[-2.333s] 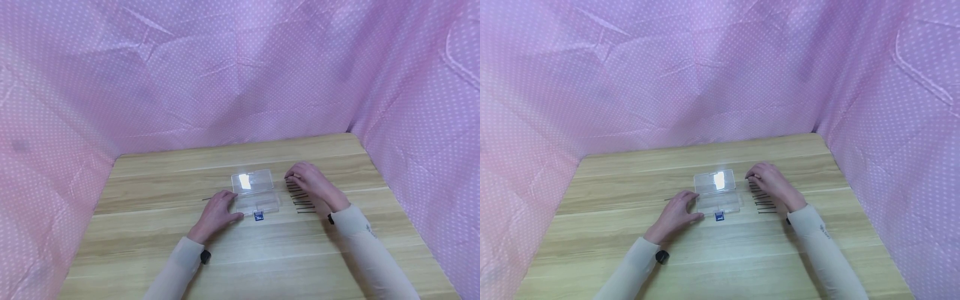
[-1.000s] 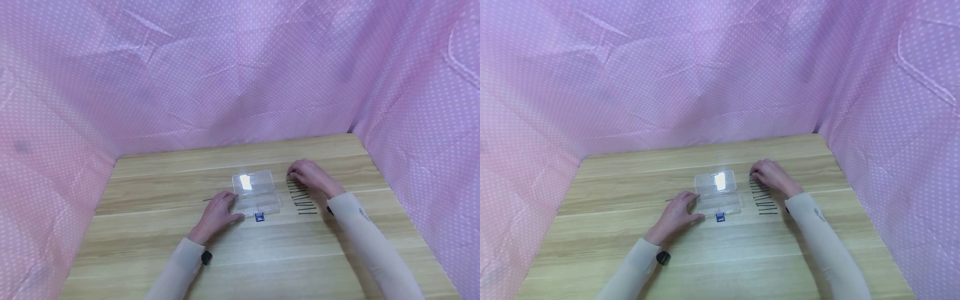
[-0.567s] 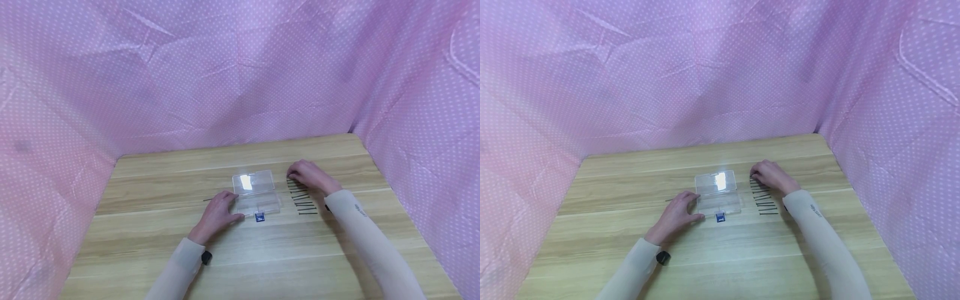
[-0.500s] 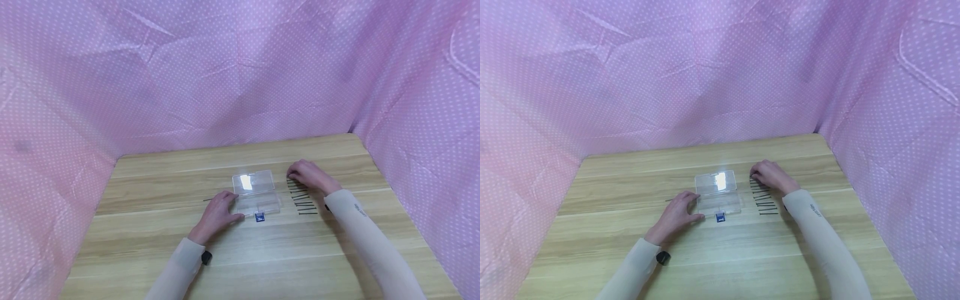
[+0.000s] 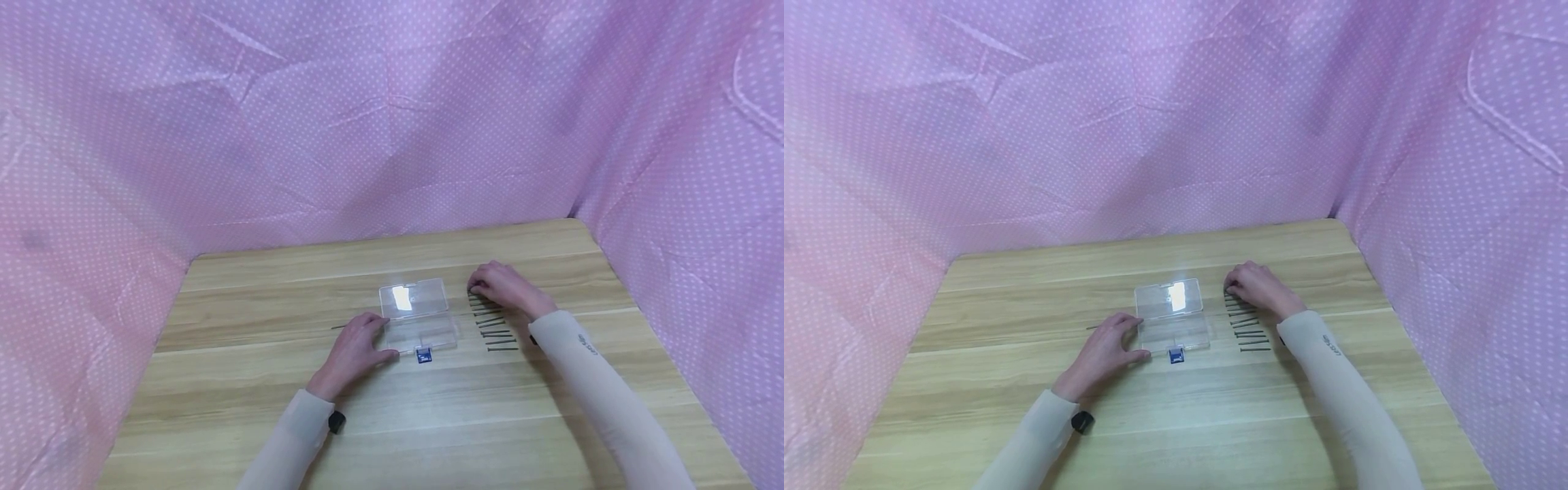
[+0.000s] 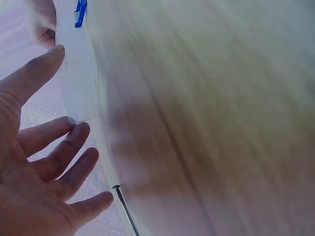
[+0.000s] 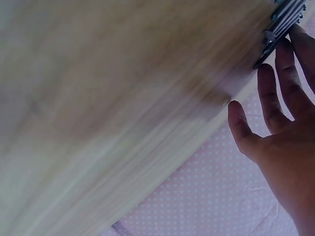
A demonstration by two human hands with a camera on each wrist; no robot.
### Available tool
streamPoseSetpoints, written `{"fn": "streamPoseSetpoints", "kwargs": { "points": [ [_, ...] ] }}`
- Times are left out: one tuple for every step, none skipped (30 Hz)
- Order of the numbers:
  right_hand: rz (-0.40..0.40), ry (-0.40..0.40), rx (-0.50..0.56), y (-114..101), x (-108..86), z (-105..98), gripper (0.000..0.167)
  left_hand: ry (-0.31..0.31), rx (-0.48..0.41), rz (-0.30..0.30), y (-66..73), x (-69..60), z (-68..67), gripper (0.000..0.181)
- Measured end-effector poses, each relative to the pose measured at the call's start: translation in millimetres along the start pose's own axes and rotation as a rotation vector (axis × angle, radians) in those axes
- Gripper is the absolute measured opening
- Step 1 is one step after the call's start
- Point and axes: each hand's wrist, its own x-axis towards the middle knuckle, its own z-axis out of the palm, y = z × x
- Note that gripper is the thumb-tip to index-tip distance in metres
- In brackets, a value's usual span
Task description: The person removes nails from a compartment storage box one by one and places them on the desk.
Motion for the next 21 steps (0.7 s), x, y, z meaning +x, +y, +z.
{"fn": "streamPoseSetpoints", "kwargs": {
  "points": [
    [-0.004,0.003,0.001,-0.2,-0.1,-0.1,0.010,-0.002,0.001,-0.003,0.0,0.0,-0.2,0.072],
    [-0.006,0.006,0.004,-0.7,-0.3,-0.3,0.011,-0.005,0.003,-0.005,-0.1,0.1,-0.3,0.072],
    [-0.005,0.011,0.009,-1.1,-0.7,-0.7,0.011,-0.006,0.008,-0.006,-0.2,0.1,-0.5,0.072],
    [-0.008,0.016,0.009,-1.5,-1.1,-0.9,0.012,-0.007,0.011,-0.006,-0.4,0.2,-0.5,0.072],
    [-0.009,0.023,0.011,-2.1,-1.7,-1.3,0.013,-0.008,0.013,-0.006,-0.6,0.1,-0.7,0.073],
    [-0.010,0.031,0.012,-2.7,-2.4,-1.6,0.013,-0.009,0.016,-0.007,-0.8,0.1,-0.8,0.073],
    [-0.013,0.040,0.015,-3.3,-3.0,-2.0,0.014,-0.009,0.017,-0.007,-1.0,0.0,-0.9,0.074],
    [-0.014,0.049,0.015,-4.0,-4.0,-2.4,0.014,-0.008,0.019,-0.005,-1.3,-0.1,-0.9,0.074],
    [-0.018,0.060,0.011,-4.6,-5.0,-2.6,0.015,-0.007,0.021,-0.002,-1.5,-0.3,-1.1,0.075],
    [-0.024,0.073,0.006,-5.2,-6.2,-2.8,0.015,-0.005,0.020,0.002,-1.8,-0.5,-1.1,0.075],
    [-0.027,0.086,0.002,-5.9,-7.6,-3.1,0.016,-0.002,0.021,0.008,-2.0,-0.8,-1.3,0.075],
    [-0.030,0.097,-0.001,-6.6,-9.3,-3.4,0.016,0.000,0.021,0.014,-2.3,-1.1,-1.3,0.075],
    [-0.033,0.109,-0.006,-7.4,-11.0,-3.8,0.017,0.004,0.020,0.021,-2.7,-1.3,-1.4,0.074],
    [-0.036,0.121,-0.013,-8.0,-12.8,-4.0,0.017,0.008,0.018,0.028,-3.1,-1.6,-1.5,0.074],
    [-0.037,0.134,-0.020,-8.6,-14.6,-4.2,0.018,0.012,0.018,0.034,-3.7,-1.6,-1.4,0.074],
    [-0.039,0.145,-0.023,-9.1,-16.6,-4.5,0.018,0.015,0.015,0.040,-4.2,-1.7,-1.3,0.074],
    [-0.040,0.158,-0.023,-9.8,-18.5,-4.7,0.018,0.019,0.013,0.044,-4.5,-1.9,-1.3,0.074],
    [-0.042,0.170,-0.023,-10.0,-20.3,-4.9,0.018,0.019,0.012,0.045,-5.0,-2.0,-1.3,0.074],
    [-0.041,0.182,-0.023,-10.4,-22.2,-4.9,0.017,0.020,0.010,0.047,-5.3,-2.1,-1.3,0.074],
    [-0.040,0.194,-0.019,-10.6,-24.1,-4.8,0.017,0.020,0.009,0.046,-5.6,-2.1,-1.2,0.074],
    [-0.037,0.205,-0.014,-10.8,-26.2,-4.8,0.017,0.019,0.009,0.044,-5.8,-2.2,-1.3,0.074]
  ]
}}
